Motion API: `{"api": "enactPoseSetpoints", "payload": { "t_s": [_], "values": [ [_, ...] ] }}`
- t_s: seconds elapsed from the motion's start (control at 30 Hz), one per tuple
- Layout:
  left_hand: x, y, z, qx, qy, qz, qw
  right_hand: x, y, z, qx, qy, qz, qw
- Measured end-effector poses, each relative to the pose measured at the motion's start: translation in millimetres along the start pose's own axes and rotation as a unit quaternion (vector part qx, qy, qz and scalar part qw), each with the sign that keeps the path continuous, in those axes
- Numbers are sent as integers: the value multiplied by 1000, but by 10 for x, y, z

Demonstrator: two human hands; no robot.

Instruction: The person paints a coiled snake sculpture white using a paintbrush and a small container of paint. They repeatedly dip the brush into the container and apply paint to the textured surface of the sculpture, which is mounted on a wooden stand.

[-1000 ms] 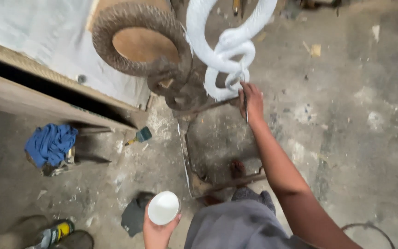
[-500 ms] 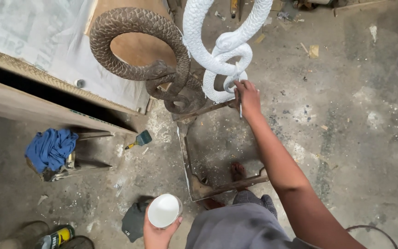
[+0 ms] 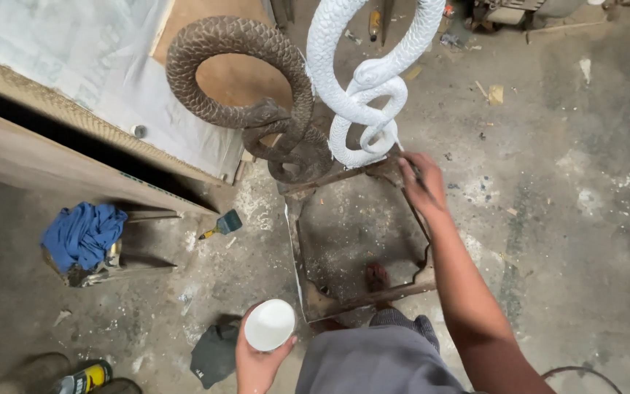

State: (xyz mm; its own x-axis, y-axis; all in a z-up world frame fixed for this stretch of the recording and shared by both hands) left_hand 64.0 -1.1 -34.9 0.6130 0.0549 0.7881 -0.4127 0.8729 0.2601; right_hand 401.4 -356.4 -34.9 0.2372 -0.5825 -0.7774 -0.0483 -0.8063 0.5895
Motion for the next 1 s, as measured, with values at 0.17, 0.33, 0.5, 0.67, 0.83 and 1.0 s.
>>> {"api": "enactPoseSetpoints", "payload": {
  "t_s": [0.17,0.33,0.5,0.67,0.83,1.0],
  "values": [
    [31,67,-147,-25,-44,-34,998,-585,458,570,-19,-28,-36,999],
    [450,132,-70,-25,26,-97,995,-1499,524,893,-126,7,-138,982],
    [721,152,-49,-73,-118,-89,986,-2602,441,1058,-188,128,-150,962],
    [955,224,83,-86,-215,-53,971,-3238,144,1132,-198,150,-141,958],
    [1068,221,132,-68,-274,-101,954,-3449,-103,1210,-243,135,-98,956],
    [1104,202,155,-79,-275,-120,950,-3207,-628,1358,-335,142,-31,931]
  ]
}}
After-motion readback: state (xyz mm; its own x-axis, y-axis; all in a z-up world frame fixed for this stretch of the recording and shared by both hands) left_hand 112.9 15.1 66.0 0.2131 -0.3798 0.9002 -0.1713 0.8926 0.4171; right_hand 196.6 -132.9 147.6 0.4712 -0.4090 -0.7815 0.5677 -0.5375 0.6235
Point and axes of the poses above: each hand's wrist, its own z-axis away from the middle knuckle, its own y-axis out of the back of the hand, x = y × z, the point moved 5 cm from there along -z, towards the middle knuckle, and after that the axes turned 6 degrees about y, right-handed, at the moved point
